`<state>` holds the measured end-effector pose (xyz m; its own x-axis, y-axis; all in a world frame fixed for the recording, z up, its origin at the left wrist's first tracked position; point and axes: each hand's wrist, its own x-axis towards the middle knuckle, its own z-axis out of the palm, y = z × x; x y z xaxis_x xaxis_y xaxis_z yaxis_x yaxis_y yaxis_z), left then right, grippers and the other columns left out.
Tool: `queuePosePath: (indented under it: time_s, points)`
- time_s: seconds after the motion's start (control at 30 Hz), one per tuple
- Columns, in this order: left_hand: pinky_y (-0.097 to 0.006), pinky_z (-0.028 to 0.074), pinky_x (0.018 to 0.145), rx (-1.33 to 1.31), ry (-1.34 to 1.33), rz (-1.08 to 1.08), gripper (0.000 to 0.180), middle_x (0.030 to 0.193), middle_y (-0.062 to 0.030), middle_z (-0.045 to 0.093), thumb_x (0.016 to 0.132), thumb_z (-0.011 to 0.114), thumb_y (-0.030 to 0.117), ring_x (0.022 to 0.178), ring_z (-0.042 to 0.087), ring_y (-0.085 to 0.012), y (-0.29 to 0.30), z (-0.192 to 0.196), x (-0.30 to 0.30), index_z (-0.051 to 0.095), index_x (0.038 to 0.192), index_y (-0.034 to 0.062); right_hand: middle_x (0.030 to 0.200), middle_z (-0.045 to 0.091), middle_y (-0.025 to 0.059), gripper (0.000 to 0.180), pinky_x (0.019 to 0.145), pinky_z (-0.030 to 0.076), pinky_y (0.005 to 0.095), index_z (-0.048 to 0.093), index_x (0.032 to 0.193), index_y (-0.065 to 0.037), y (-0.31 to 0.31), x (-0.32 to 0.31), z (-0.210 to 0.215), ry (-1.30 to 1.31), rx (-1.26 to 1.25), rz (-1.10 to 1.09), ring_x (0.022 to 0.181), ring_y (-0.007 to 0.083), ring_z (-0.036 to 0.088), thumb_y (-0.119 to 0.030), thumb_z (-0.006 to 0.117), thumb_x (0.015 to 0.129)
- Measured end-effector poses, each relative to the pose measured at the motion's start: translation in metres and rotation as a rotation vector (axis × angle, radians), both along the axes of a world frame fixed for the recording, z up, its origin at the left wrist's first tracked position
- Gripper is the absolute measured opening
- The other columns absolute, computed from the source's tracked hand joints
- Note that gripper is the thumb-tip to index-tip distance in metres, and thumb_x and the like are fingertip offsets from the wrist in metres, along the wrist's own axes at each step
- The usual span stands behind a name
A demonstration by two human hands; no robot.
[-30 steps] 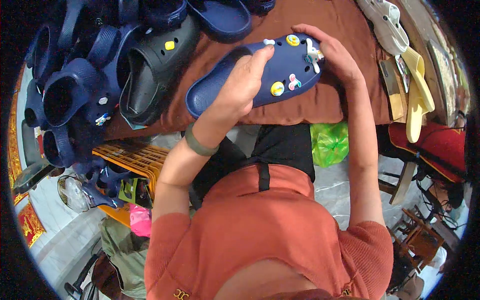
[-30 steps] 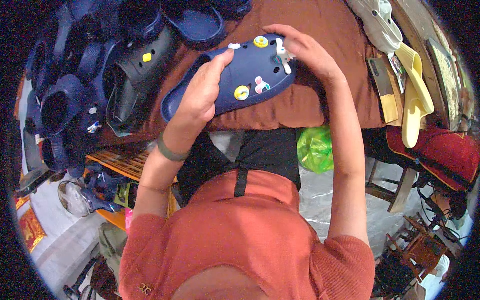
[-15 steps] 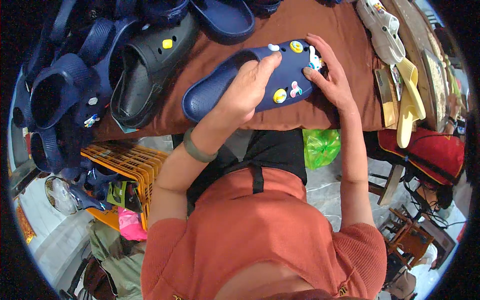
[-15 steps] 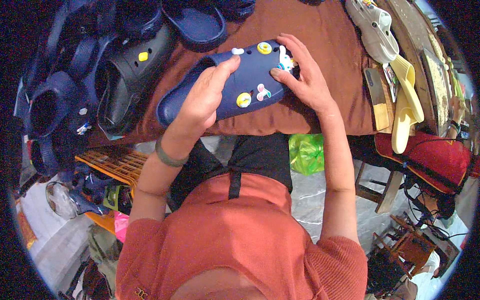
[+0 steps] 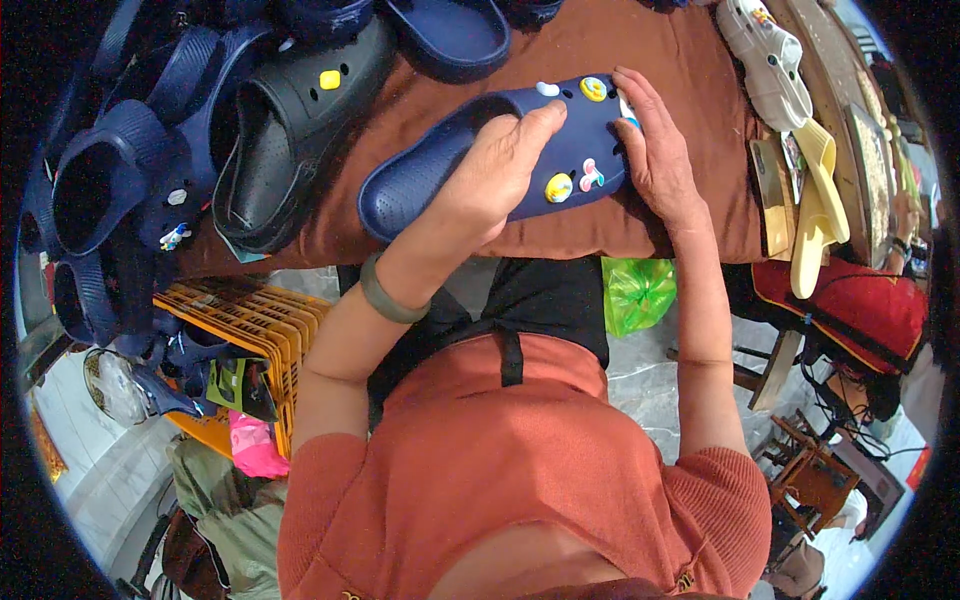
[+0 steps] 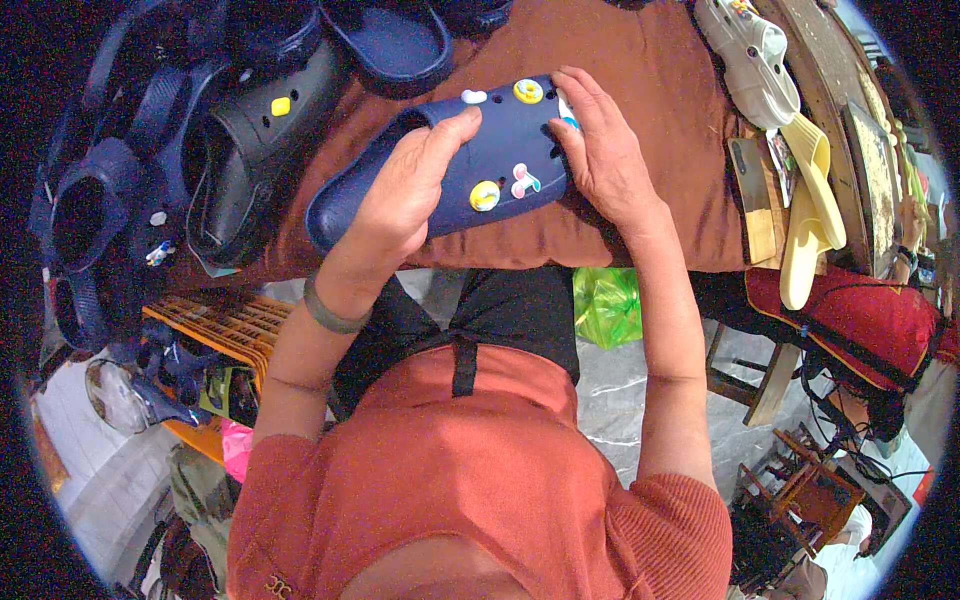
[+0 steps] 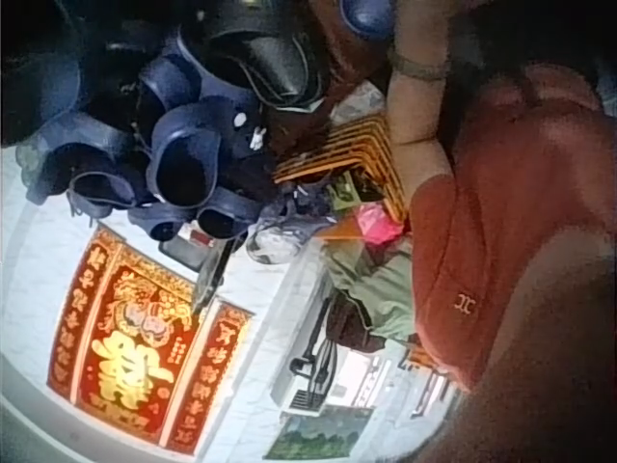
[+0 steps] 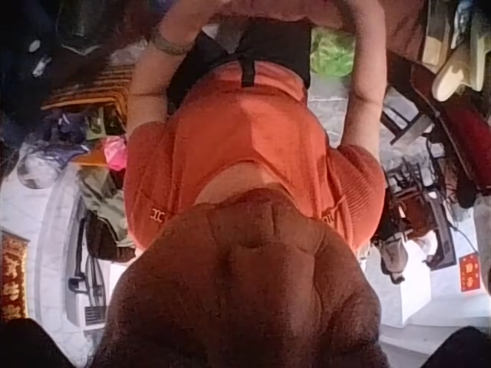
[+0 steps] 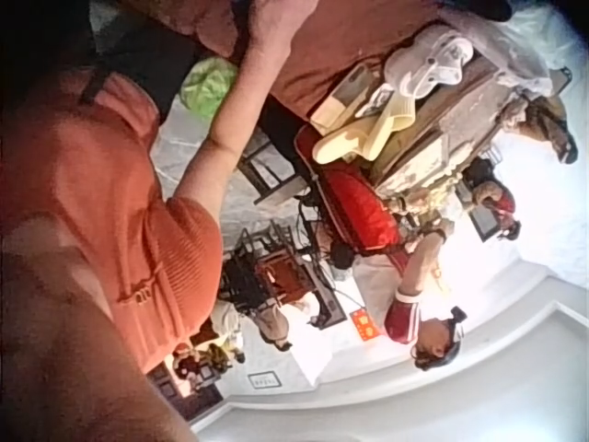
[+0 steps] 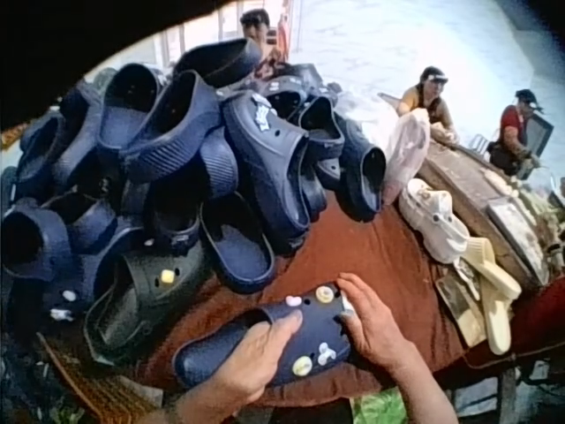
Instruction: Decorating blue clogs with small plastic charms.
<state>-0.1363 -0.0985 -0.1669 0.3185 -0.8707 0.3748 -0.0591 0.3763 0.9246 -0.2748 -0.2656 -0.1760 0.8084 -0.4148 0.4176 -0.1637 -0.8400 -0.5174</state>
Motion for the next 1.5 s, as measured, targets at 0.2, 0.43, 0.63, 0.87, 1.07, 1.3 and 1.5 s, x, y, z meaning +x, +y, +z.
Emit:
queuePosePath:
  time_s: [0.2,0.43,0.63,0.87,1.07,1.3,1.5]
  points:
    - [-0.038,0.040,0.095,0.320,0.128,-0.030,0.038,0.114,-0.0205,0.056,0.091,0.042,0.009,0.106,0.054,-0.0325,0.002,0.023,0.003,0.048,0.127,-0.0010,0.090,0.066,0.0204,0.028,0.078,0.050,0.0397,0.060,0.106,-0.003,-0.020,0.005,-0.005,-0.063,0.150,-0.253,0.089,0.0367,0.065,-0.025,0.045,0.098]
    - [-0.028,0.048,0.079,0.464,0.459,-0.032,0.032,0.101,-0.0109,0.063,0.094,0.050,0.024,0.089,0.061,-0.0156,-0.008,0.022,0.007,0.062,0.103,-0.0034,0.100,0.060,0.0236,0.039,0.079,0.048,0.0449,0.054,0.115,-0.004,-0.106,0.037,-0.038,0.191,-0.202,-0.341,0.094,0.0400,0.060,-0.037,0.046,0.096]
    - [-0.024,0.051,0.068,0.404,0.600,-0.081,0.032,0.093,-0.0058,0.067,0.093,0.052,0.028,0.076,0.063,-0.0105,-0.014,0.014,0.004,0.064,0.100,-0.0015,0.104,0.058,0.0239,0.047,0.082,0.048,0.0456,0.054,0.119,-0.007,-0.145,0.075,-0.057,-0.035,-0.337,-0.301,0.094,0.0414,0.056,-0.035,0.068,0.084]
    - [-0.025,0.051,0.074,0.428,0.577,-0.087,0.033,0.095,-0.0059,0.067,0.094,0.052,0.029,0.082,0.063,-0.0105,-0.012,0.019,0.004,0.063,0.103,-0.0012,0.108,0.060,0.0178,0.038,0.087,0.048,0.0365,0.061,0.111,-0.004,-0.144,0.060,-0.047,-0.306,0.201,-0.304,0.099,0.0298,0.060,-0.030,0.067,0.085]
    - [-0.025,0.051,0.077,0.388,0.610,-0.107,0.035,0.098,-0.0065,0.067,0.095,0.051,0.030,0.085,0.063,-0.0109,-0.011,0.016,0.007,0.063,0.105,-0.0004,0.135,0.048,0.0116,0.077,0.111,0.026,0.0368,0.048,0.132,-0.001,-0.083,0.052,0.022,0.240,0.595,0.714,0.132,0.0243,0.037,-0.043,0.075,0.073]
    - [-0.024,0.051,0.070,0.364,0.599,-0.109,0.037,0.095,-0.0060,0.064,0.098,0.047,0.031,0.082,0.061,-0.0088,-0.011,0.013,0.006,0.057,0.106,-0.0036,0.135,0.049,0.0123,0.064,0.109,0.028,0.0351,0.049,0.132,-0.001,-0.072,0.060,0.027,0.518,0.692,0.761,0.129,0.0232,0.040,-0.033,0.068,0.082]
    - [-0.025,0.051,0.076,0.357,0.607,-0.111,0.037,0.097,-0.0069,0.067,0.095,0.050,0.033,0.085,0.064,-0.0112,-0.010,0.016,0.004,0.063,0.106,-0.0006,0.115,0.061,0.0097,0.039,0.093,0.042,0.0304,0.055,0.125,-0.002,-0.060,0.052,0.025,0.373,0.549,0.714,0.105,0.0175,0.056,-0.027,0.053,0.095]
